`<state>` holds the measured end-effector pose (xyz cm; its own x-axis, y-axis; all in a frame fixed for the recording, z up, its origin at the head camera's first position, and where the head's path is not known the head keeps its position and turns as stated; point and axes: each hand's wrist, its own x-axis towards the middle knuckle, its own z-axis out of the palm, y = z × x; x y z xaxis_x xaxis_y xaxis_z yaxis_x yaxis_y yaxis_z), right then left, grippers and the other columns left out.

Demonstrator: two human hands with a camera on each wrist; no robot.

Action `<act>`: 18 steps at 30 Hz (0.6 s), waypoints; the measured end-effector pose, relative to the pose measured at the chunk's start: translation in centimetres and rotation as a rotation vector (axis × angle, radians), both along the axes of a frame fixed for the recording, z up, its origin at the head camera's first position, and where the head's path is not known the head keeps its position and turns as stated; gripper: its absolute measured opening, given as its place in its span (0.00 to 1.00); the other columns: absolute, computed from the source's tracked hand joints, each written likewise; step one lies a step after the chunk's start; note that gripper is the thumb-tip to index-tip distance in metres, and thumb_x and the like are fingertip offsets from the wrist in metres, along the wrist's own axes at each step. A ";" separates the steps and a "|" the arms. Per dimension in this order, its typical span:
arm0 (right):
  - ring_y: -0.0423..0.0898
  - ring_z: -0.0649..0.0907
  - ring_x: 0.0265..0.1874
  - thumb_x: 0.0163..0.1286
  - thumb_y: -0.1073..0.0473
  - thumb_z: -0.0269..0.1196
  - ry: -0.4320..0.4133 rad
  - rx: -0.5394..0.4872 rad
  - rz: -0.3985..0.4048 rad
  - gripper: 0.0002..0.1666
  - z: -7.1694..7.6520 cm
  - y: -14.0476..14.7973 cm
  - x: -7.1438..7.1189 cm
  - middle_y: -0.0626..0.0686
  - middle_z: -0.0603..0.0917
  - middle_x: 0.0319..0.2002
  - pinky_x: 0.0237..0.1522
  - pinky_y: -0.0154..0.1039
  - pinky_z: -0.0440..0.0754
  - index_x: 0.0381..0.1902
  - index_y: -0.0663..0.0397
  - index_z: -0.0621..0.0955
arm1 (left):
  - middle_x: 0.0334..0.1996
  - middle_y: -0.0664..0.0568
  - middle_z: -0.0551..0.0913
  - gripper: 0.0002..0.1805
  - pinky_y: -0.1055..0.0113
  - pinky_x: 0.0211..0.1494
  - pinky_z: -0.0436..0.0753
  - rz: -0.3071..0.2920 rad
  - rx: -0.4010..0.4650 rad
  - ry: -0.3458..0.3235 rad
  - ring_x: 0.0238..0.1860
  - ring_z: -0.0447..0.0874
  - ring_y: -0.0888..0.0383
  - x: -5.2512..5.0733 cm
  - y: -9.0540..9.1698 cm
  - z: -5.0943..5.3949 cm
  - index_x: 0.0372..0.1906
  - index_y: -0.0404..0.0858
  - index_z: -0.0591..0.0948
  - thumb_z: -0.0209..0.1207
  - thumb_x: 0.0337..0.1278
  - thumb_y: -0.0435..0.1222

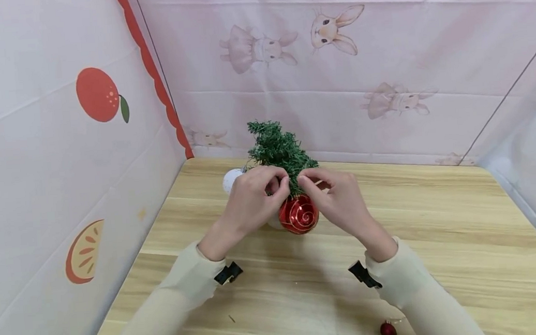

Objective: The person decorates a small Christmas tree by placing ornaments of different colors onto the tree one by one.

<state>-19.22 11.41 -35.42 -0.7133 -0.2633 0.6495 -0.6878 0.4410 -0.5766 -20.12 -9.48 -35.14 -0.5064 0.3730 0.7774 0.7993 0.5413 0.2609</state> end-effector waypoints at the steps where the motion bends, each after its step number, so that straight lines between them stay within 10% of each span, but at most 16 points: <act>1: 0.46 0.91 0.35 0.75 0.64 0.66 0.000 0.002 -0.014 0.08 0.0 -0.2 -0.1 0.54 0.92 0.38 0.38 0.37 0.89 0.45 0.60 0.90 | 0.22 0.53 0.79 0.05 0.67 0.30 0.73 0.027 -0.004 0.007 0.25 0.73 0.60 -0.1 0.1 0.0 0.35 0.36 0.86 0.61 0.66 0.29; 18: 0.47 0.87 0.27 0.75 0.65 0.64 -0.002 0.034 -0.150 0.09 0.0 -1.4 -1.8 0.57 0.91 0.32 0.30 0.36 0.82 0.40 0.62 0.90 | 0.15 0.57 0.74 0.08 0.71 0.19 0.61 0.232 -0.034 0.007 0.17 0.65 0.62 -1.1 1.2 0.0 0.37 0.39 0.90 0.60 0.68 0.34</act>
